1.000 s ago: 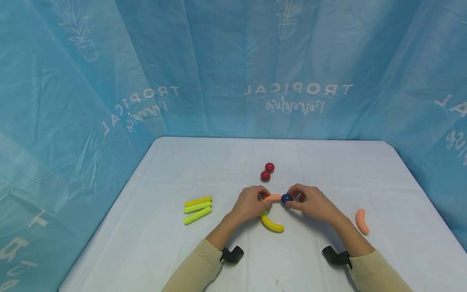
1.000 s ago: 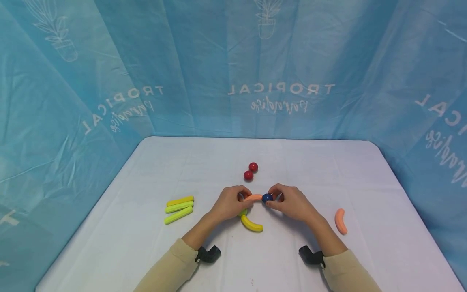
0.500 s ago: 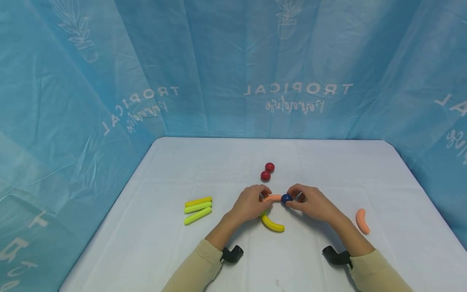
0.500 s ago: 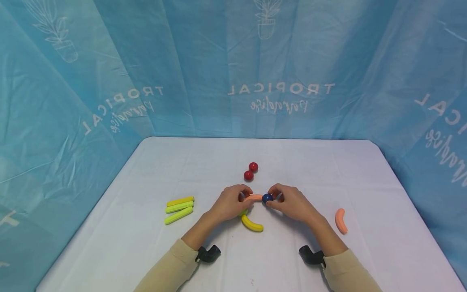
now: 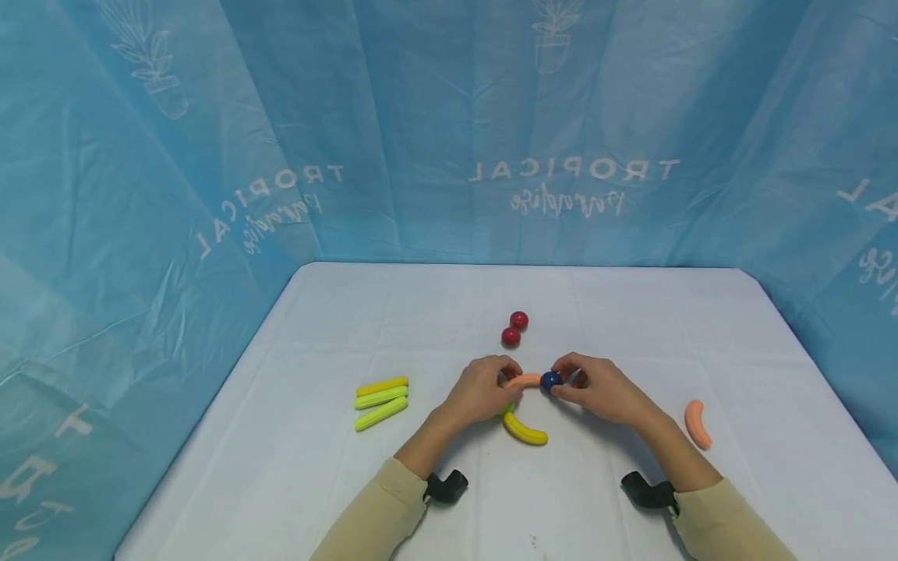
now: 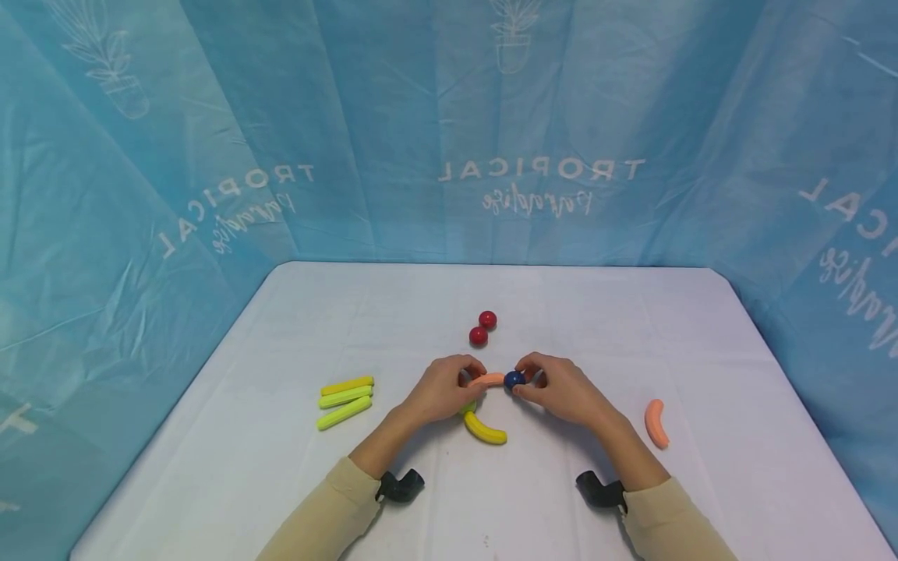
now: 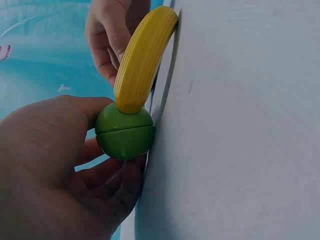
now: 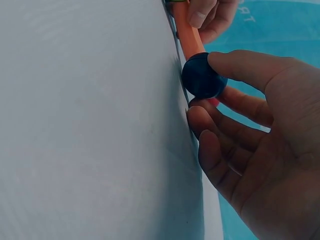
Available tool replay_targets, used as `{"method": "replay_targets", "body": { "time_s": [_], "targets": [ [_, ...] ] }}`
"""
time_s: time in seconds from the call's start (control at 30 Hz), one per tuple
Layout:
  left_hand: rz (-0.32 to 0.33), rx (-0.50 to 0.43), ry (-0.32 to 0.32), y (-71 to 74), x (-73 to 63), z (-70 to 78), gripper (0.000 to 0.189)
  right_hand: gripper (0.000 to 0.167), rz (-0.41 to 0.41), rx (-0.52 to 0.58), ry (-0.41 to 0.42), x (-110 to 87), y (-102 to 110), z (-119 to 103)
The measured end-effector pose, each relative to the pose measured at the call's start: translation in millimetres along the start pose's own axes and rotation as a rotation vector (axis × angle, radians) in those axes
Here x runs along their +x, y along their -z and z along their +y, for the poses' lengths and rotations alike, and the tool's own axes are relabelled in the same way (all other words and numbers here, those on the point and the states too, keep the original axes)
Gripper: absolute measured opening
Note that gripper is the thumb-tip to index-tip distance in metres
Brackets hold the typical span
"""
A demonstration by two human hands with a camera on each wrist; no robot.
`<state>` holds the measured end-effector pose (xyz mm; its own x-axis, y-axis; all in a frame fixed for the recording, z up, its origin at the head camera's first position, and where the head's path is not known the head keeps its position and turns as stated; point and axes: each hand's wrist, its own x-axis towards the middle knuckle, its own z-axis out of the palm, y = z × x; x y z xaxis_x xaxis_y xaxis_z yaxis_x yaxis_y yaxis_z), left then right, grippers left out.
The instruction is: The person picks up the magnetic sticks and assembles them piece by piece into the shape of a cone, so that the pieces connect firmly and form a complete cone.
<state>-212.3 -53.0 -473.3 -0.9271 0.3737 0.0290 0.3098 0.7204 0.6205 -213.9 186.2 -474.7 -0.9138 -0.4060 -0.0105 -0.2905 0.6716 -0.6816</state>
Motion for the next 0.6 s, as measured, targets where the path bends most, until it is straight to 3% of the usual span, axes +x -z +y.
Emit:
{"method": "replay_targets", "body": {
  "time_s": [0.3, 0.6],
  "targets": [
    [-0.011, -0.005, -0.008, 2.1, -0.3, -0.2, 0.023, 0.032, -0.002, 0.011, 0.002, 1.4, -0.3, 1.6],
    [-0.099, -0.033, -0.079, 10.6, -2.8, -3.6, 0.029, 0.032, -0.009, 0.022, -0.011, 1.6, -0.1, 1.7]
  ]
}}
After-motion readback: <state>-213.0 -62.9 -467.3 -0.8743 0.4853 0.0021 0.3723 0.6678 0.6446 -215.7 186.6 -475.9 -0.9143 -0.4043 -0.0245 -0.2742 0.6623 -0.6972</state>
